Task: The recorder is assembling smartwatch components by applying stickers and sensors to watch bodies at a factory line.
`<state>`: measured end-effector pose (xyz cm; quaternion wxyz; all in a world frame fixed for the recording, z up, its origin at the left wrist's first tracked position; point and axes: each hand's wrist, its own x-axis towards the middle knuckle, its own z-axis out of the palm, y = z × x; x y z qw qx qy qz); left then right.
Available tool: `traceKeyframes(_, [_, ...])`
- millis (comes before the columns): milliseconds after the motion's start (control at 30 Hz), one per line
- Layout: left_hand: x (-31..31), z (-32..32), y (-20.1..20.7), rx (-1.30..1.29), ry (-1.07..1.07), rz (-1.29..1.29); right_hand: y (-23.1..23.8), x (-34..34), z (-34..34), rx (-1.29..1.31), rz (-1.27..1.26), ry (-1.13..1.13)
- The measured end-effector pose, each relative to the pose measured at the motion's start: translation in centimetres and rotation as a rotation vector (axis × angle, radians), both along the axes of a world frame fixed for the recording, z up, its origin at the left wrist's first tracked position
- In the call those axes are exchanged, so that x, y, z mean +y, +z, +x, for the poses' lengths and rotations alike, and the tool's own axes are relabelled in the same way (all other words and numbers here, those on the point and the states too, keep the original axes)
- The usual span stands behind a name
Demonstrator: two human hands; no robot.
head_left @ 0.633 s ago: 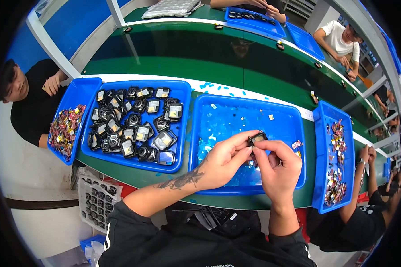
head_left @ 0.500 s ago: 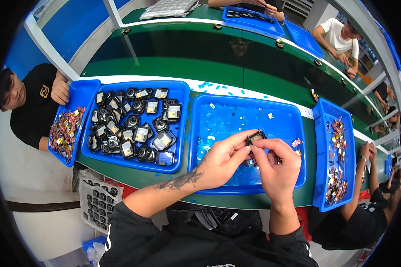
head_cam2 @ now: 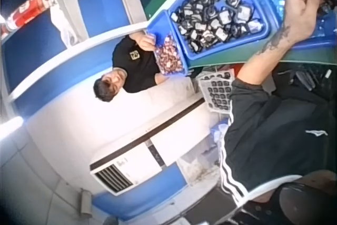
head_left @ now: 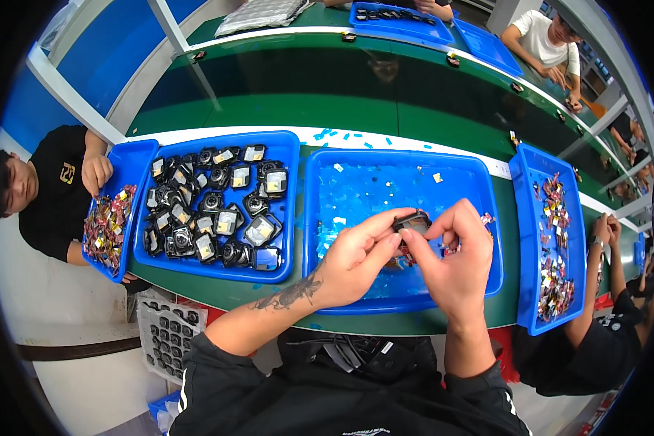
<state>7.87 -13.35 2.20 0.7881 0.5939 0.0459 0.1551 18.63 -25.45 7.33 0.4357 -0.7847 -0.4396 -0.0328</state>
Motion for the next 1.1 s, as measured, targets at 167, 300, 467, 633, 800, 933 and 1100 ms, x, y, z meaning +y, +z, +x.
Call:
traceKeyframes(167, [0.2,0.7,1.0,0.033,0.028,-0.093,-1.8,-0.2,0.6,0.46,0.251,0.075])
traceKeyframes(300, [0.2,0.7,0.9,-0.029,0.108,-0.123,-2.3,-1.9,-0.4,0.778,0.236,0.135])
traceKeyframes(467, [1.4,-0.4,2.4,0.185,-0.007,0.546,-2.8,-2.2,0.5,1.005,0.337,0.274])
traceKeyframes(633, [1.3,0.2,1.3,-0.213,0.233,0.852,-2.4,-2.7,1.4,1.162,0.312,0.358])
traceKeyframes(800, [1.0,0.5,0.7,-0.259,0.281,0.933,-1.8,-3.4,0.6,0.929,0.269,0.368])
traceKeyframes(933, [1.1,0.5,0.4,-0.291,0.317,1.004,-1.7,-3.2,0.5,0.787,0.162,0.247])
traceKeyframes(1100, [1.0,0.5,0.3,-0.323,0.34,1.12,-2.2,-2.9,1.0,0.885,0.162,0.28])
